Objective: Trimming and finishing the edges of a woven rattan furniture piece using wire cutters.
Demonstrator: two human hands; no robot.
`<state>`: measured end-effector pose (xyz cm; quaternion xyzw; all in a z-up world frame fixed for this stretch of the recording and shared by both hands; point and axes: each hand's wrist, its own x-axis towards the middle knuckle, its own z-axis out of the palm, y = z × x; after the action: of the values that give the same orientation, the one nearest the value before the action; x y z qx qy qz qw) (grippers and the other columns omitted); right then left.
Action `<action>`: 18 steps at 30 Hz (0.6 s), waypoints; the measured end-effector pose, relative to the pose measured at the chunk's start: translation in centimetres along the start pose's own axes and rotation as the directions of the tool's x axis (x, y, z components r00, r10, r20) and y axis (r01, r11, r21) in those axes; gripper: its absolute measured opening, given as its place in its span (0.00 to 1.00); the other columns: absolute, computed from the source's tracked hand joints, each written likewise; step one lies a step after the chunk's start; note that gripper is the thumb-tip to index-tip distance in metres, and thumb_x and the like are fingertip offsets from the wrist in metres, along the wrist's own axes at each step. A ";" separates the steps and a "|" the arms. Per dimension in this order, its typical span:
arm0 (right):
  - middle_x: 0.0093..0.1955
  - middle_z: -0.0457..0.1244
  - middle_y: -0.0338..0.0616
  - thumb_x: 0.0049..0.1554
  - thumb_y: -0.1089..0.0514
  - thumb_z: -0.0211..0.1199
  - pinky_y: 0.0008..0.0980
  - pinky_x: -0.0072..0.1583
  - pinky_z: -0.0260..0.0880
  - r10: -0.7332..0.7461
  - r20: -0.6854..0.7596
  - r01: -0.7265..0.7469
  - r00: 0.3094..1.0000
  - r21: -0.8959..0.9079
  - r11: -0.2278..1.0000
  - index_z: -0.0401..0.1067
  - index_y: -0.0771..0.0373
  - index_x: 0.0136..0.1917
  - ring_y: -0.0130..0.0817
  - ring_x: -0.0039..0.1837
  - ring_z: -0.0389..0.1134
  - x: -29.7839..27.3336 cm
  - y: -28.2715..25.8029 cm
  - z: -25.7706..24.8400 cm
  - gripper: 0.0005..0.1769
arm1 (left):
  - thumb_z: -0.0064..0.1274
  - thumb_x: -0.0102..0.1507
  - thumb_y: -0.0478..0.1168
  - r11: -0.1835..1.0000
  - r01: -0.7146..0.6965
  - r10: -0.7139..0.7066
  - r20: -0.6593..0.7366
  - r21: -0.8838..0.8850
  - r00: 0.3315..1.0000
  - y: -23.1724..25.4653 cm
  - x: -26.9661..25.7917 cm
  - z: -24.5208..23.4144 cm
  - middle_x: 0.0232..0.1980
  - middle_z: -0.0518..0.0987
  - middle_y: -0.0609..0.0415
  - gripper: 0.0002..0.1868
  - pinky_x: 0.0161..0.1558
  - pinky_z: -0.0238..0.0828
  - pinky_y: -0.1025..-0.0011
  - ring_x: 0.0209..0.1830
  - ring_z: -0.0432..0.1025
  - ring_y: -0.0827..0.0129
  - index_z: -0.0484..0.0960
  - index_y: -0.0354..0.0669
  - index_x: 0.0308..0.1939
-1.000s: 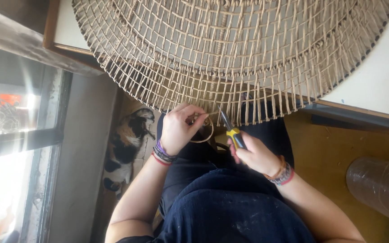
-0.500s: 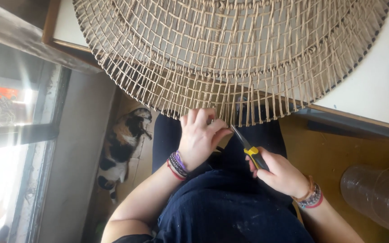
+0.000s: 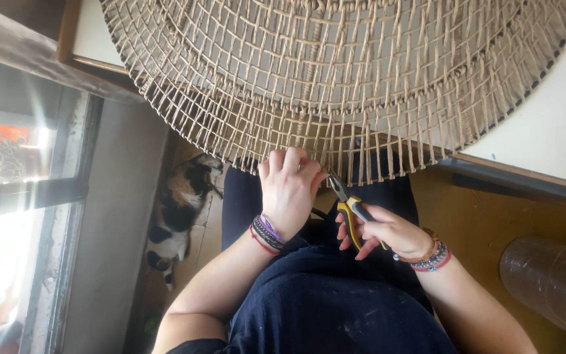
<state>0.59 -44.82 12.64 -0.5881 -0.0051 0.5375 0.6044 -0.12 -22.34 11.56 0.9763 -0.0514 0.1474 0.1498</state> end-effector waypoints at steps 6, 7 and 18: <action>0.42 0.70 0.44 0.56 0.51 0.57 0.47 0.45 0.77 -0.364 -0.299 -0.080 0.882 -0.857 0.509 0.65 0.54 0.61 0.47 0.47 0.76 -0.3 8.5 -3.1 0.19 | 0.67 0.56 0.61 0.901 -0.157 0.041 -0.281 -0.404 0.959 -3.6 -1.1 3.4 0.49 0.69 0.59 0.22 0.54 0.61 0.61 0.56 0.66 0.58 0.78 0.54 0.40; 0.42 0.70 0.45 0.55 0.46 0.57 0.48 0.48 0.77 -0.360 -0.404 -0.249 0.841 -0.880 0.404 0.63 0.53 0.64 0.47 0.47 0.76 -2.1 8.8 -3.8 0.26 | 0.67 0.57 0.61 0.885 -0.177 0.020 -0.344 -0.431 0.939 -4.4 -1.8 4.7 0.50 0.70 0.56 0.23 0.55 0.62 0.60 0.54 0.66 0.56 0.77 0.52 0.42; 0.47 0.73 0.30 0.55 0.59 0.57 0.34 0.53 0.77 -0.234 -0.263 -0.067 0.936 -0.785 0.616 0.68 0.54 0.49 0.31 0.44 0.77 -6.0 2.8 -3.0 0.07 | 0.61 0.64 0.53 0.964 -0.166 0.157 -0.062 -0.206 0.986 2.0 0.1 0.6 0.67 0.70 0.60 0.07 0.48 0.64 0.51 0.57 0.66 0.52 0.83 0.60 0.39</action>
<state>-1.84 -51.61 13.48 -0.8746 -0.1621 0.3418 0.3032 -0.13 -24.45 11.60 0.9440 -0.1427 0.1749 0.2407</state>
